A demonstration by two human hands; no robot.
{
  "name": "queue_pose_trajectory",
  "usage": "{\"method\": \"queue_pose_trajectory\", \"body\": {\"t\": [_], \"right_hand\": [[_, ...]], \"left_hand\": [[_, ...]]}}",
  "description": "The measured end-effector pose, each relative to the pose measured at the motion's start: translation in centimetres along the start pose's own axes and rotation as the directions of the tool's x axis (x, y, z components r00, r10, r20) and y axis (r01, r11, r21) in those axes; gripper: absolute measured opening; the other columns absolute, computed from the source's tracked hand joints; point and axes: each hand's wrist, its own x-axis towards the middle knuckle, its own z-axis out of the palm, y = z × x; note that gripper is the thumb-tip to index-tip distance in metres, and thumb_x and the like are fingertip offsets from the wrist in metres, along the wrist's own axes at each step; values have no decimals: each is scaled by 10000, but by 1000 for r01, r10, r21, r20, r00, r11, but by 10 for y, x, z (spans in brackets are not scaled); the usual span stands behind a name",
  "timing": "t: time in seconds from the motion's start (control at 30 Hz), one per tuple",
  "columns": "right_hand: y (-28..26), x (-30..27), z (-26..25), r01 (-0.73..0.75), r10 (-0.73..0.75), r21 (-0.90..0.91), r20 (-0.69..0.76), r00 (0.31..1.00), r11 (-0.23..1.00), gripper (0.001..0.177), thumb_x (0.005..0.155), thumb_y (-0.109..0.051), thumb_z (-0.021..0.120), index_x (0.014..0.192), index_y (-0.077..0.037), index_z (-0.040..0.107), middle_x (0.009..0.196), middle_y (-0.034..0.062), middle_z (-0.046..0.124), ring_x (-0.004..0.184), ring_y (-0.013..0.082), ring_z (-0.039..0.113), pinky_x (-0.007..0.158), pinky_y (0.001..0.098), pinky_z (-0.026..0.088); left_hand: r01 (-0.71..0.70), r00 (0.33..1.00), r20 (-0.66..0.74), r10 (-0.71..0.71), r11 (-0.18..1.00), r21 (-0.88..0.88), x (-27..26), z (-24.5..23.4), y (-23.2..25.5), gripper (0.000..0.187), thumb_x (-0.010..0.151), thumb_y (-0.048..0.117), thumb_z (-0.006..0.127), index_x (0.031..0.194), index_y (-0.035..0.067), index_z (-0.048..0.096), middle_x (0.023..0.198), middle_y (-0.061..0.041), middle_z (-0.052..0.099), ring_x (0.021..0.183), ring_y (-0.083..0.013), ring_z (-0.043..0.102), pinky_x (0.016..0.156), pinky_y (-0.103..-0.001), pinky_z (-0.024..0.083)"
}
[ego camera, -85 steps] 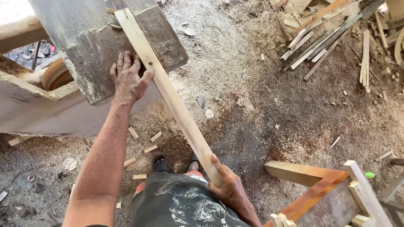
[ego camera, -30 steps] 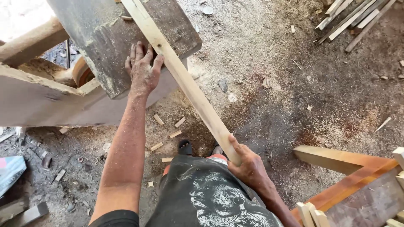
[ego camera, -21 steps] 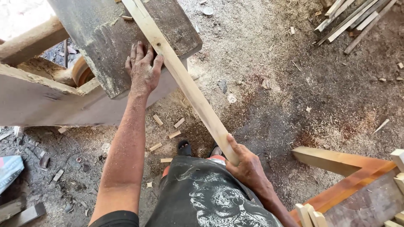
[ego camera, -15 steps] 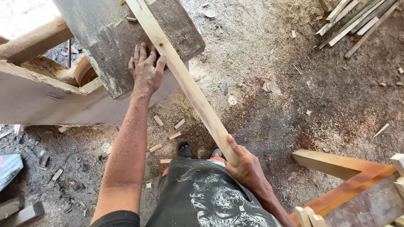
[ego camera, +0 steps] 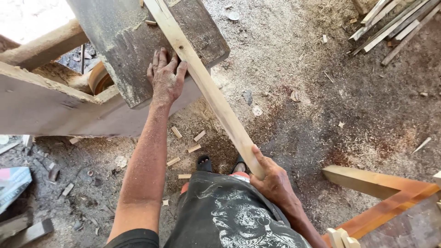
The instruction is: Cutting and shaping wooden planks using a bandsaw in a workshop.
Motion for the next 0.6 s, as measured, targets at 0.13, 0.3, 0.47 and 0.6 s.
{"method": "queue_pose_trajectory", "body": {"t": [0.13,0.3,0.47,0.6], "right_hand": [[-1,2,2,-6,6,-17,4,1000,1000,845,802,-167,746,1565,-168,383,1207,214,698,918,275,768,794,388,667],[-5,3,4,-11,11,-5,-5,1000,1000,849,804,-190,788,1555,-188,393,1210,221,688,946,289,754,819,399,647],[-7,8,2,4,-4,-40,-9,1000,999,873,775,-142,772,1558,-212,393,1197,212,700,941,304,746,838,411,624],[-4,11,2,-19,19,-19,-6,1000,1000,854,789,-125,743,1561,-214,388,1266,204,676,945,286,755,844,386,644]], "left_hand": [[-22,999,-34,21,1000,-10,5,9,-7,618,1041,545,407,1519,168,515,1676,-145,256,1560,-286,151,1235,-471,15],[-25,998,-49,25,1000,-4,5,12,-7,591,1050,523,404,1500,165,540,1678,-139,263,1561,-281,159,1236,-473,33],[-29,999,-38,29,1000,0,0,4,-5,560,1050,506,407,1480,182,562,1672,-140,272,1557,-287,171,1234,-473,55],[-61,995,-74,61,998,2,8,17,-12,554,1073,488,396,1484,157,566,1675,-153,290,1563,-303,192,1238,-482,62]]}}
